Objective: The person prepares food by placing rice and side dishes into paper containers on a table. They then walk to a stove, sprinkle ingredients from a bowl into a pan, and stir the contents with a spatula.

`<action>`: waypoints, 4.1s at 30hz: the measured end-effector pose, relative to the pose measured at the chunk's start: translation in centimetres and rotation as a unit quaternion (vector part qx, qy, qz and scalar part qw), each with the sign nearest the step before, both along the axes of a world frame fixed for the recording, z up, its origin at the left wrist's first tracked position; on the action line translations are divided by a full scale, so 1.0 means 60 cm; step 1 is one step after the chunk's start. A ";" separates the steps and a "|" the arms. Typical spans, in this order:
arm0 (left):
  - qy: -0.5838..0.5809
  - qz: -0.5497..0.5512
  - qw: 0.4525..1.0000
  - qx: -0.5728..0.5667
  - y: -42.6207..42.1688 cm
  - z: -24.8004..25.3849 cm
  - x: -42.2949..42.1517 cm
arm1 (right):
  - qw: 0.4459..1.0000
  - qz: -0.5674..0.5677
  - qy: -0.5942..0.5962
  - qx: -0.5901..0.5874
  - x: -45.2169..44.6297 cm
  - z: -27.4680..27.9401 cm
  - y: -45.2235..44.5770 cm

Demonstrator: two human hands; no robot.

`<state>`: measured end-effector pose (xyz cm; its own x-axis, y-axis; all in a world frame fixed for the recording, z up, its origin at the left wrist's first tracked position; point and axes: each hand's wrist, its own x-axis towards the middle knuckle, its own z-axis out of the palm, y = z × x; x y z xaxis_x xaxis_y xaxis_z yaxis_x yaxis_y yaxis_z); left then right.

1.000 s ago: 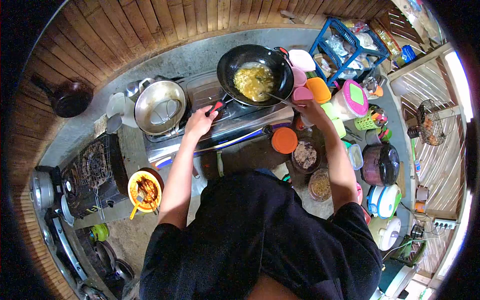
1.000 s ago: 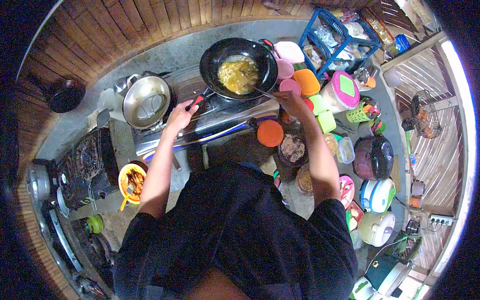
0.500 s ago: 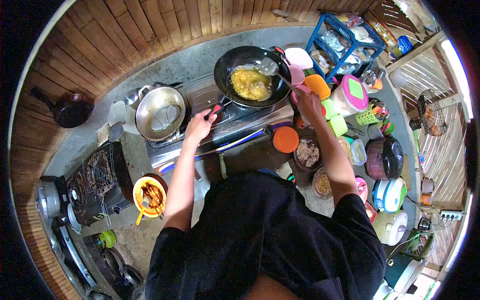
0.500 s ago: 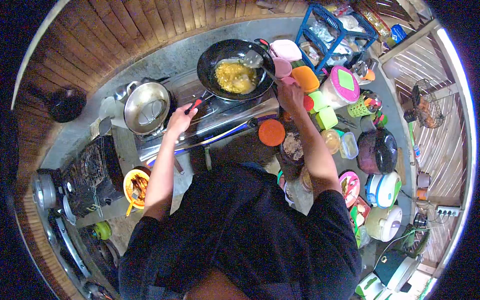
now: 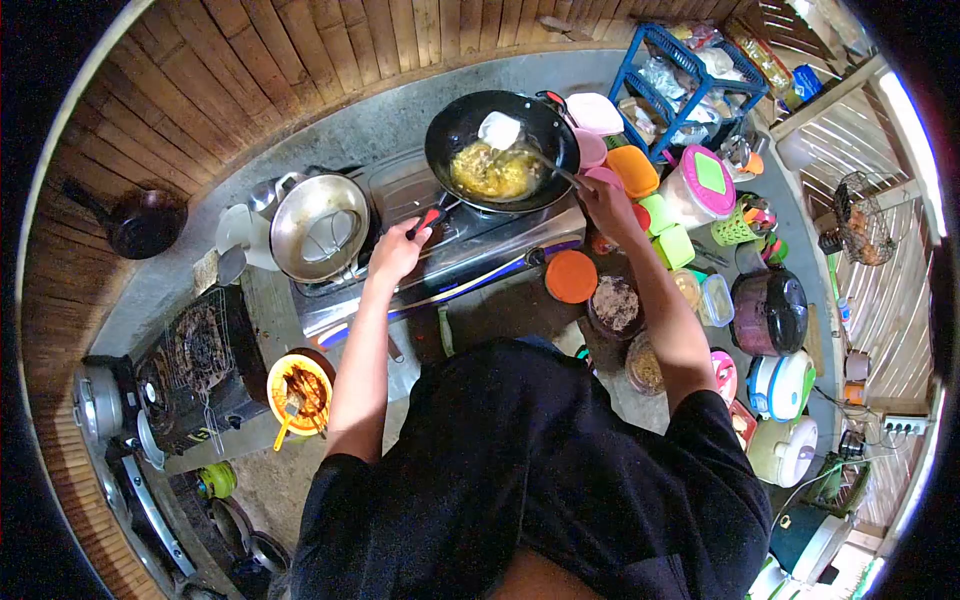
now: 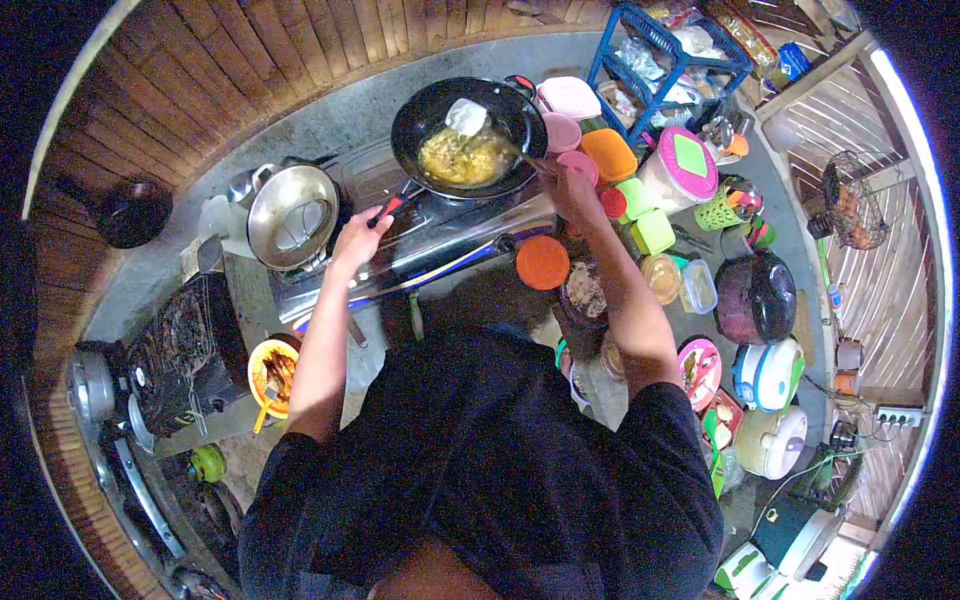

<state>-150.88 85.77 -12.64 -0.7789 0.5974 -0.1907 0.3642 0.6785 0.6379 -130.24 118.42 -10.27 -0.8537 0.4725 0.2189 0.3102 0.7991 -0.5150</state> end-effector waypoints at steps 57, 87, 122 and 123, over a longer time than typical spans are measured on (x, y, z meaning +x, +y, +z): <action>0.014 -0.015 1.000 0.008 0.000 -0.005 -0.002 | 0.986 -0.056 -0.125 0.092 0.016 -0.002 0.014; 0.007 0.008 1.000 -0.006 -0.001 0.005 0.003 | 0.990 0.051 -0.037 -0.126 -0.012 -0.038 0.027; -0.025 0.007 1.000 -0.016 0.000 0.019 0.006 | 0.955 -0.075 -0.090 0.273 -0.009 0.010 0.005; -0.024 0.008 1.000 -0.015 -0.001 0.016 0.005 | 0.968 -0.066 -0.123 0.209 -0.016 -0.007 0.016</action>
